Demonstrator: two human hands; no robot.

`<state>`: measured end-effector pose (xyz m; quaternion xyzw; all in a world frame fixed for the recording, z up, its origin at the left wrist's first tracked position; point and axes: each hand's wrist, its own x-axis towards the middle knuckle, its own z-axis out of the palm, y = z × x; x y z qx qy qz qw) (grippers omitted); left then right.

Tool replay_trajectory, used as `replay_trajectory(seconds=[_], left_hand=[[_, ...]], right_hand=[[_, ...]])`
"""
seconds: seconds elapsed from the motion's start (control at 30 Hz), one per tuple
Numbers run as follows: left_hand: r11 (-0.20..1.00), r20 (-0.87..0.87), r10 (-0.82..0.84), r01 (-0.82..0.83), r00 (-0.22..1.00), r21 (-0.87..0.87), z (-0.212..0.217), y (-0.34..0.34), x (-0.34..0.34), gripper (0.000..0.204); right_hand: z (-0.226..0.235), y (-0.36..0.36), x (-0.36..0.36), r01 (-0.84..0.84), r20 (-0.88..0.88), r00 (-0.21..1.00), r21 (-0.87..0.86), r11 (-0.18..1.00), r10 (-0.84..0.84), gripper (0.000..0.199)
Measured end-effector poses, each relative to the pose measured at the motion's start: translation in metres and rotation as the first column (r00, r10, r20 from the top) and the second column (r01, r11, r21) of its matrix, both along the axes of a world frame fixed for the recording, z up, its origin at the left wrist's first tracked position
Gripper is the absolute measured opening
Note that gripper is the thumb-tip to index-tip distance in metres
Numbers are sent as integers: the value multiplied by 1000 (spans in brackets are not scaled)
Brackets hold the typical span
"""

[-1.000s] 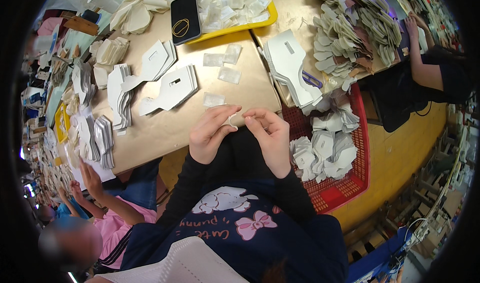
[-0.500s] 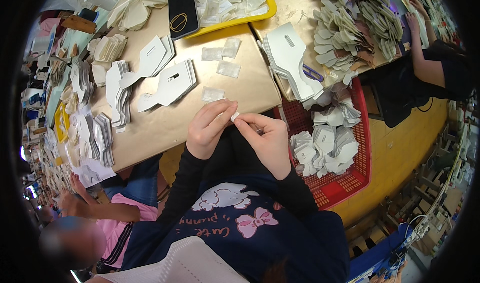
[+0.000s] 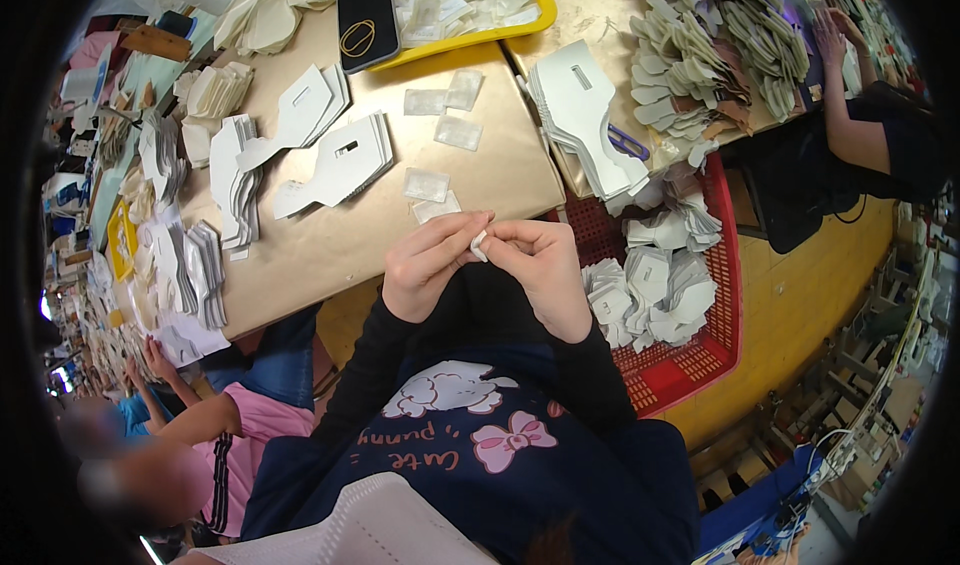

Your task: The person assembles white face masks by inserting small rectangular inserts into the mask frames and stacking the completed units. The person handles the inserts and mask frames by hand, repeatedly picking, inserting, and stacking them on the table.

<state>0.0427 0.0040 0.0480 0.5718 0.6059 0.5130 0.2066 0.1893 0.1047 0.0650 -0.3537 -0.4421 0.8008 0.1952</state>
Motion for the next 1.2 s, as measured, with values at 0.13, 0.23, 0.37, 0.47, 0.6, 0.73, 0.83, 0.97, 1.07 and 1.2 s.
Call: replay_trajectory(seconds=[0.13, 0.23, 0.37, 0.47, 0.6, 0.73, 0.83, 0.97, 1.07, 1.2], left_hand=[[999, 118, 29, -24, 993, -41, 2, -2, 5, 46], [989, 187, -9, 36, 982, -142, 4, -7, 3, 45], [953, 494, 67, 91, 867, -289, 2, -10, 2, 40], [941, 593, 211, 1, 777, -337, 4, -12, 2, 36], [916, 461, 316, -139, 829, -378, 7, -14, 0, 38], [928, 461, 319, -174, 828, -329, 6, -13, 1, 39], [938, 484, 302, -164, 821, -306, 5, -13, 2, 39], [927, 553, 336, -163, 763, -338, 7, -16, 1, 31], [931, 584, 335, -163, 739, -328, 4, -14, 4, 27], [913, 530, 404, -294, 746, -282, -7, -10, 0, 27]], right_hand=[[-4, 0, 1, 16, 6, 1000, 10, 1000, -16, 15], [-5, -3, -2, 5, 140, 990, 164, 986, -28, 13], [-6, -10, -6, -73, 219, 976, 365, 928, -10, 9], [-7, -12, -5, -114, 222, 975, 390, 914, 27, 7], [-13, -12, -11, -34, 176, 984, 277, 960, -16, 4], [-10, -15, -11, -83, 168, 985, 277, 957, 37, 12], [-11, -13, -12, -107, 184, 982, 383, 918, 37, 14], [-19, 8, 0, -21, 207, 975, 424, 905, -75, 14], [-27, 22, 22, 54, 183, 974, 399, 915, -137, 11], [-39, 50, 58, 417, 57, 875, 419, 807, -482, 13]])
